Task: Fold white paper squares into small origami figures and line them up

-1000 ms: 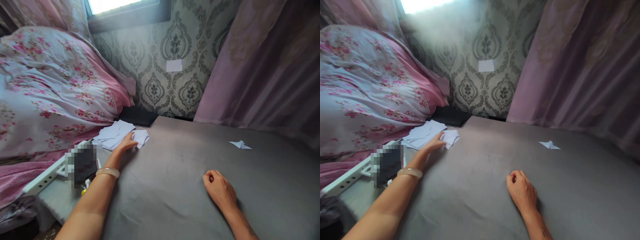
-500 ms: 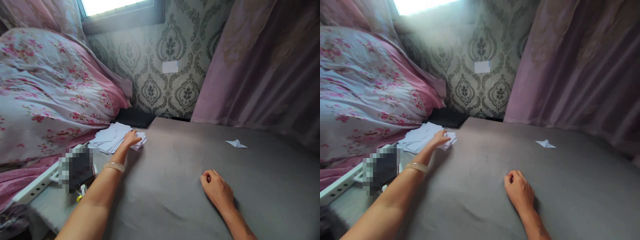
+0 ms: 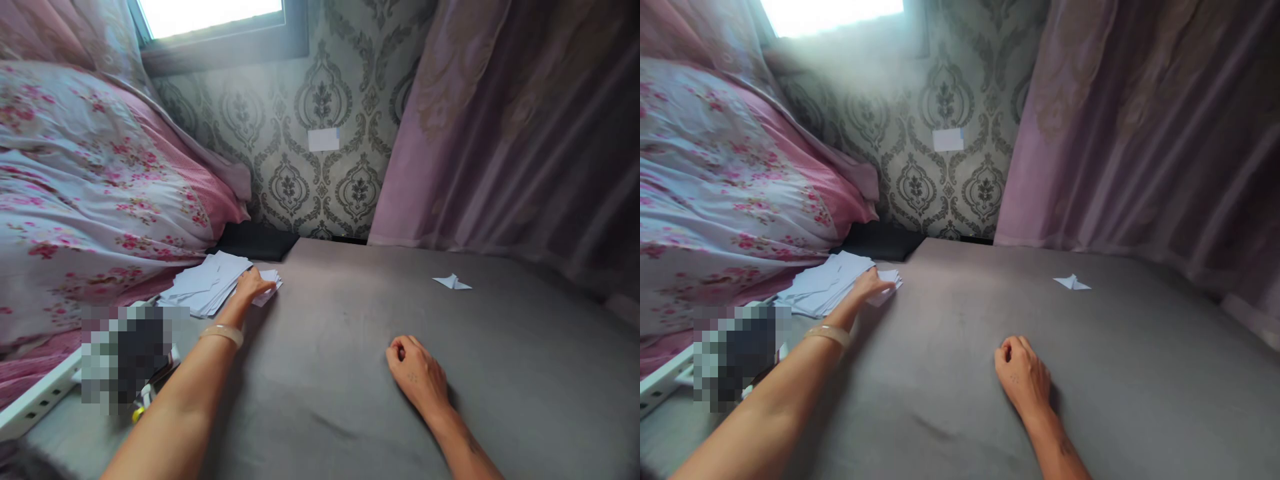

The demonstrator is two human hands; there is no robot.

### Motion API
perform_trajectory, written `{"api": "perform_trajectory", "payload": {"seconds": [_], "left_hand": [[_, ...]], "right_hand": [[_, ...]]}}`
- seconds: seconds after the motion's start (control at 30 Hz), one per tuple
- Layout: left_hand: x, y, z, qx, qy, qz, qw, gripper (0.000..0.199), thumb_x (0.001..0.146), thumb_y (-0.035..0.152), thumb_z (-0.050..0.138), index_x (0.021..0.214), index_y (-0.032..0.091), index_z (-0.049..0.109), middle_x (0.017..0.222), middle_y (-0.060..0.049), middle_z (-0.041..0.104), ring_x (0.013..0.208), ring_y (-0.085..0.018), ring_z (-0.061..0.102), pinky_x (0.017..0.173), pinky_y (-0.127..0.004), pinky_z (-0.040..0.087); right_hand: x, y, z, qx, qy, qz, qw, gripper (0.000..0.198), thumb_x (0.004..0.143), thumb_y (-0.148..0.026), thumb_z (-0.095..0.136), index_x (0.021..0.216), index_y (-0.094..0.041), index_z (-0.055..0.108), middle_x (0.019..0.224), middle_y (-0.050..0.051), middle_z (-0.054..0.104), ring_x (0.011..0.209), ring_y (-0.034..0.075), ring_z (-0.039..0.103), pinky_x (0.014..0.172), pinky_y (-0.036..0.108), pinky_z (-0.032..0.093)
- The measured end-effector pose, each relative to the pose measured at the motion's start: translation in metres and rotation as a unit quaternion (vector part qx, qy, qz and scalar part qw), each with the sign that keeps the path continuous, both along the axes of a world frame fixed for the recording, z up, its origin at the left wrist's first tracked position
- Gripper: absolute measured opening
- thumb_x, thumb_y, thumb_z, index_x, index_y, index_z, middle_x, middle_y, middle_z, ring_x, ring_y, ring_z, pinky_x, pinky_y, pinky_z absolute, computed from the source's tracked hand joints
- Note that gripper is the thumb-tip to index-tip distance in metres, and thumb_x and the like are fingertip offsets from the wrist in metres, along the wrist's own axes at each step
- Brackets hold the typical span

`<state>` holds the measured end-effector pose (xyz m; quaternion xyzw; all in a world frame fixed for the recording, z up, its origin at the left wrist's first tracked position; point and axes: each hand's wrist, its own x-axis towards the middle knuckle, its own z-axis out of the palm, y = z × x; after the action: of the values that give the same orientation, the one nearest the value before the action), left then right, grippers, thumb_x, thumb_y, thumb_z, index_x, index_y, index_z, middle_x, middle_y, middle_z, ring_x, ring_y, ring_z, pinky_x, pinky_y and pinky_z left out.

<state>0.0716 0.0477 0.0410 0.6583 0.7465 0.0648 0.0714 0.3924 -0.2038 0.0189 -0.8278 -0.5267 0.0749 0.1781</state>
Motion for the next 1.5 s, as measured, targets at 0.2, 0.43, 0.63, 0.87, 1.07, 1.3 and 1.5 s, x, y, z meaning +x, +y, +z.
{"api": "perform_trajectory", "payload": {"seconds": [0.2, 0.43, 0.63, 0.87, 1.07, 1.3, 1.5], "left_hand": [[-0.006, -0.002, 0.009, -0.002, -0.026, -0.016, 1.000, 0.069, 0.069, 0.051, 0.061, 0.121, 0.007, 0.051, 0.120, -0.022, 0.061, 0.109, -0.033, 0.059, 0.079, -0.031, 0.045], [-0.009, -0.005, 0.011, 0.015, -0.052, -0.013, 0.998, 0.059, 0.077, 0.046, 0.053, 0.122, 0.009, 0.053, 0.120, -0.018, 0.063, 0.110, -0.032, 0.060, 0.082, -0.031, 0.045], [-0.006, -0.003, 0.010, 0.016, -0.050, -0.009, 0.999, 0.064, 0.076, 0.060, 0.052, 0.112, 0.007, 0.060, 0.115, -0.021, 0.065, 0.105, -0.034, 0.061, 0.081, -0.033, 0.046], [0.019, -0.001, 0.013, 0.026, -0.027, 0.060, 0.997, 0.072, 0.071, 0.059, 0.057, 0.116, 0.002, 0.056, 0.123, -0.029, 0.054, 0.111, -0.043, 0.054, 0.082, -0.042, 0.047], [0.040, -0.008, 0.012, 0.045, -0.024, 0.076, 0.996, 0.067, 0.071, 0.050, 0.058, 0.118, 0.002, 0.055, 0.123, -0.028, 0.053, 0.114, -0.044, 0.050, 0.086, -0.046, 0.045], [0.035, -0.013, 0.007, 0.074, -0.029, 0.098, 0.992, 0.066, 0.078, 0.051, 0.051, 0.119, 0.000, 0.051, 0.121, -0.030, 0.053, 0.115, -0.042, 0.050, 0.089, -0.045, 0.043], [0.033, -0.015, 0.006, 0.088, -0.043, 0.088, 0.991, 0.070, 0.078, 0.056, 0.052, 0.119, -0.001, 0.048, 0.120, -0.031, 0.054, 0.116, -0.043, 0.050, 0.088, -0.045, 0.043]], "right_hand": [[0.000, -0.001, 0.001, 0.006, -0.001, 0.000, 1.000, 0.021, 0.085, -0.026, 0.041, 0.078, -0.021, 0.061, 0.088, 0.002, 0.063, 0.068, 0.015, 0.056, 0.056, 0.026, 0.028], [-0.002, -0.002, 0.003, 0.017, -0.008, 0.005, 1.000, 0.021, 0.086, -0.024, 0.041, 0.079, -0.021, 0.061, 0.088, 0.003, 0.064, 0.067, 0.015, 0.058, 0.056, 0.026, 0.030], [-0.002, -0.003, 0.003, 0.020, -0.009, 0.007, 1.000, 0.021, 0.086, -0.024, 0.041, 0.079, -0.021, 0.061, 0.088, 0.003, 0.064, 0.068, 0.014, 0.057, 0.056, 0.025, 0.029], [-0.002, -0.003, 0.004, 0.020, -0.012, 0.008, 1.000, 0.020, 0.085, -0.022, 0.042, 0.079, -0.021, 0.061, 0.087, 0.002, 0.063, 0.067, 0.014, 0.057, 0.057, 0.025, 0.029], [-0.003, -0.004, 0.003, 0.034, -0.017, 0.011, 0.999, 0.019, 0.085, -0.021, 0.043, 0.078, -0.020, 0.061, 0.085, 0.002, 0.064, 0.066, 0.013, 0.057, 0.057, 0.025, 0.028], [-0.003, -0.005, 0.004, 0.037, -0.018, 0.005, 0.999, 0.019, 0.085, -0.020, 0.044, 0.079, -0.020, 0.061, 0.086, 0.002, 0.065, 0.066, 0.013, 0.057, 0.056, 0.026, 0.026], [-0.003, -0.006, 0.003, 0.039, -0.017, 0.008, 0.999, 0.020, 0.086, -0.020, 0.043, 0.079, -0.021, 0.062, 0.086, 0.002, 0.065, 0.065, 0.012, 0.057, 0.056, 0.025, 0.027]]}}
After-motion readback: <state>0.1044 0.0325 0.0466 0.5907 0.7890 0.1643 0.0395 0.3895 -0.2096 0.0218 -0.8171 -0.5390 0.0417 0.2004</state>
